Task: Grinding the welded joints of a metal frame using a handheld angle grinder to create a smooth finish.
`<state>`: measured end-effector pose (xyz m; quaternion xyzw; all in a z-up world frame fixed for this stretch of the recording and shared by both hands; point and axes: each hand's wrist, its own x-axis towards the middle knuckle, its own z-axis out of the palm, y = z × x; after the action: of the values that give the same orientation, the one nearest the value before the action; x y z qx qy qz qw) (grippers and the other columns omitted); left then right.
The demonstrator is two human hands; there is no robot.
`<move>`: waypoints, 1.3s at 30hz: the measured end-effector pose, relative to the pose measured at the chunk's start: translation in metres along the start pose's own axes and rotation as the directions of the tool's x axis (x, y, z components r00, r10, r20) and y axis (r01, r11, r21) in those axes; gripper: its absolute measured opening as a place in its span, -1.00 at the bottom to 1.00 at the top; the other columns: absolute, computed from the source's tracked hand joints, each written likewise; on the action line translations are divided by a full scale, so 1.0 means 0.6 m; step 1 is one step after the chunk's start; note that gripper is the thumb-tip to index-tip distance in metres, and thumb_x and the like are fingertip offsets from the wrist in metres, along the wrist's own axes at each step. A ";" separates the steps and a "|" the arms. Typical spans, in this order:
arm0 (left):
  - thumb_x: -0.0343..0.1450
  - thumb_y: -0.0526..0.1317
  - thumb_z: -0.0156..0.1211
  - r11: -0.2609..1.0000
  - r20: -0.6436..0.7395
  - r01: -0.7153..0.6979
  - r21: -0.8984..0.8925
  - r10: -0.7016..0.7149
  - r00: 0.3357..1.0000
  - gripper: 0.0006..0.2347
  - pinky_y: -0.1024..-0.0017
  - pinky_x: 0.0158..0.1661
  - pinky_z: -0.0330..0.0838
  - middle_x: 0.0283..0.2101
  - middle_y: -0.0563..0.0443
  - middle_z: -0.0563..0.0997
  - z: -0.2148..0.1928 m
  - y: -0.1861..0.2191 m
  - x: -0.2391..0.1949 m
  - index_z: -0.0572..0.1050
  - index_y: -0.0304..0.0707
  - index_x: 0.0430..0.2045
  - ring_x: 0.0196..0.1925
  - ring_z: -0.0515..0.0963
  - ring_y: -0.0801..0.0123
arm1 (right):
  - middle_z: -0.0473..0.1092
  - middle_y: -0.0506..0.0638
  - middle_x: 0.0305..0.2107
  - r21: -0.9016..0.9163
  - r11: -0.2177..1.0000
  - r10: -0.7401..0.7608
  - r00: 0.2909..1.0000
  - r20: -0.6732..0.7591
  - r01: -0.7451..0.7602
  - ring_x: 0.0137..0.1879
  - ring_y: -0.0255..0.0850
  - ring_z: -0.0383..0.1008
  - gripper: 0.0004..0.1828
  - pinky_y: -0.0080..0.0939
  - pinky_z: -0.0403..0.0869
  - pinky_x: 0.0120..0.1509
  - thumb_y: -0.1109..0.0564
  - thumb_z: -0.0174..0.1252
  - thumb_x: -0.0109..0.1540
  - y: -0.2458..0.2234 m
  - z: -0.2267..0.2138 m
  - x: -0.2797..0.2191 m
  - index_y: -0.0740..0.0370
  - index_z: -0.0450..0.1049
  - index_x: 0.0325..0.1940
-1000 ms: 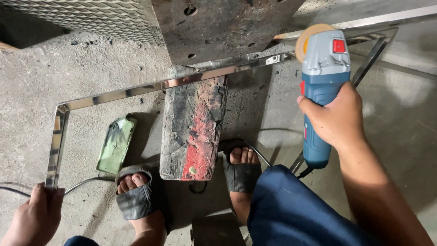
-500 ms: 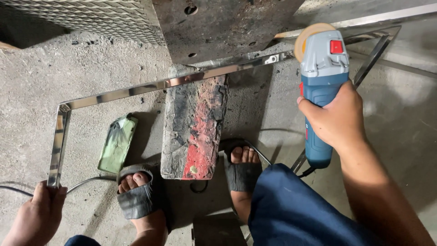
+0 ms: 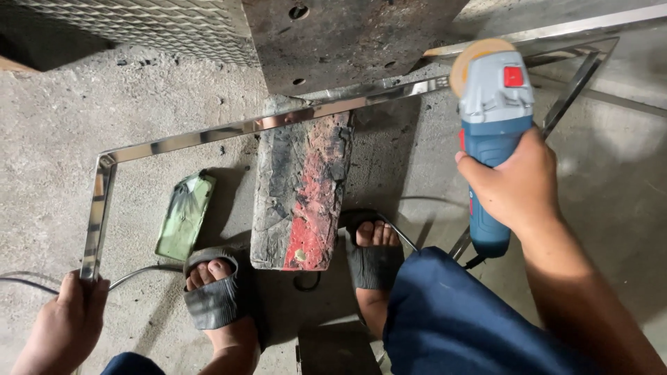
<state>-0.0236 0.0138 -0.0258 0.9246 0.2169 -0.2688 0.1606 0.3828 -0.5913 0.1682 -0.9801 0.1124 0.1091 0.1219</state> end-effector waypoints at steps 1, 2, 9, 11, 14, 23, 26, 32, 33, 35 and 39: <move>0.54 -0.05 0.08 1.000 -0.001 0.003 0.002 -0.003 1.000 -0.81 -0.14 -0.46 0.43 -0.40 -0.14 0.54 -0.023 0.034 -0.003 0.38 -0.15 -0.23 -0.48 0.66 -0.31 | 0.52 0.15 -0.28 0.003 1.000 -0.002 1.000 0.002 0.002 -0.18 0.12 0.55 -0.48 0.08 0.44 -0.19 -0.13 0.41 0.07 0.003 -0.001 -0.006 0.25 0.44 -0.10; 0.54 -0.03 0.06 0.998 0.010 0.062 -0.005 -0.062 0.998 -0.76 -0.19 -0.39 0.46 -0.44 -0.27 0.60 -0.046 0.068 -0.007 0.35 -0.22 -0.18 -0.43 0.65 -0.40 | 0.54 0.11 -0.24 0.076 0.995 -0.057 0.997 -0.048 0.061 -0.14 0.05 0.56 -0.54 0.03 0.45 -0.13 -0.06 0.43 0.09 0.006 -0.002 -0.011 0.21 0.48 -0.07; 0.45 -0.12 0.32 0.956 -0.617 -0.264 0.130 0.286 0.733 -0.36 -0.27 0.23 0.47 0.21 -0.61 0.44 -0.176 0.285 -0.067 0.37 -0.80 0.31 0.25 0.50 -0.48 | 0.46 0.04 -0.42 0.676 0.737 0.019 1.000 -0.006 -0.010 -0.37 -0.24 0.53 -0.76 -0.22 0.56 -0.21 0.32 0.33 0.21 -0.001 -0.025 -0.038 0.23 0.36 -0.20; 0.35 -0.13 0.34 0.926 -0.493 -0.356 0.124 0.369 0.788 -0.42 -0.09 0.25 0.48 0.24 -0.42 0.48 -0.220 0.297 -0.064 0.42 -0.54 0.25 0.27 0.51 -0.25 | 0.43 0.04 -0.44 0.713 0.701 0.023 1.000 -0.001 -0.016 -0.39 -0.23 0.51 -0.77 -0.21 0.54 -0.24 0.32 0.32 0.22 -0.002 -0.033 -0.043 0.24 0.35 -0.24; 0.26 -0.11 0.33 0.870 -0.197 -0.492 0.021 0.486 0.851 -0.45 0.09 0.16 0.51 0.22 -0.17 0.52 -0.253 0.318 -0.032 0.43 -0.28 0.16 0.20 0.56 0.02 | 0.39 0.04 -0.46 0.760 0.648 0.051 0.999 0.017 -0.046 -0.41 -0.19 0.50 -0.78 -0.20 0.52 -0.29 0.33 0.31 0.21 0.002 -0.037 -0.049 0.25 0.35 -0.26; 0.37 0.21 0.13 0.980 0.209 0.141 -0.139 -0.110 0.972 -0.12 -0.19 0.33 0.13 0.46 -0.46 -0.05 -0.179 0.504 0.076 -0.12 -0.44 0.42 0.50 -0.03 -0.29 | 0.41 0.05 -0.44 0.754 0.653 0.047 0.997 0.060 -0.077 -0.37 -0.18 0.51 -0.83 -0.20 0.54 -0.20 0.35 0.29 0.22 0.001 -0.026 -0.066 0.30 0.38 -0.30; 0.35 0.16 0.18 0.958 0.107 0.247 -0.145 -0.233 0.966 -0.12 -0.31 0.25 0.25 0.49 -0.43 -0.13 -0.151 0.516 0.088 -0.17 -0.34 0.43 0.51 -0.09 -0.35 | 0.42 0.10 -0.47 0.764 0.642 0.020 0.998 0.064 -0.062 -0.40 -0.16 0.49 -0.83 -0.17 0.52 -0.23 0.35 0.27 0.21 0.004 -0.024 -0.061 0.33 0.37 -0.32; 0.33 0.13 0.25 0.939 0.000 0.292 -0.179 -0.297 0.955 -0.17 -0.22 0.30 0.15 0.46 -0.35 0.06 -0.120 0.484 0.095 0.03 -0.39 0.40 0.49 0.02 -0.24 | 0.43 0.10 -0.46 0.766 0.640 -0.003 0.997 0.083 -0.062 -0.39 -0.15 0.50 -0.83 -0.17 0.54 -0.20 0.37 0.27 0.22 0.026 -0.027 -0.059 0.33 0.37 -0.30; 0.32 0.07 0.31 0.934 0.003 0.309 -0.179 -0.314 0.949 -0.22 -0.20 0.26 0.25 0.43 -0.31 0.19 -0.119 0.482 0.095 0.13 -0.44 0.34 0.46 0.11 -0.19 | 0.43 0.11 -0.45 0.759 0.648 -0.004 0.996 0.086 -0.063 -0.38 -0.14 0.50 -0.83 -0.16 0.55 -0.19 0.37 0.27 0.22 0.028 -0.029 -0.064 0.35 0.37 -0.29; 0.32 0.06 0.35 0.936 -0.011 0.305 -0.174 -0.312 0.950 -0.30 -0.19 0.12 0.41 0.33 -0.31 0.30 -0.122 0.477 0.097 0.19 -0.42 0.22 0.38 0.23 -0.17 | 0.43 0.12 -0.43 0.762 0.645 -0.018 0.996 0.084 -0.053 -0.37 -0.13 0.51 -0.82 -0.14 0.56 -0.18 0.38 0.27 0.22 0.030 -0.027 -0.068 0.35 0.37 -0.28; 0.28 0.25 0.28 0.970 -0.023 0.146 -0.196 -0.153 0.988 -0.26 -0.10 -0.17 0.65 -0.01 -0.47 0.55 -0.138 0.461 0.083 0.19 -0.47 0.05 -0.04 0.62 -0.25 | 0.47 0.10 -0.43 0.726 0.686 -0.019 0.995 0.101 -0.060 -0.35 -0.16 0.54 -0.85 -0.18 0.56 -0.15 0.36 0.29 0.22 0.034 -0.028 -0.073 0.36 0.41 -0.33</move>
<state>0.1848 -0.1724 0.0624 0.8904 0.3142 -0.2403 0.2250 0.3392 -0.6062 0.1902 -0.8434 0.1514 0.1057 0.5045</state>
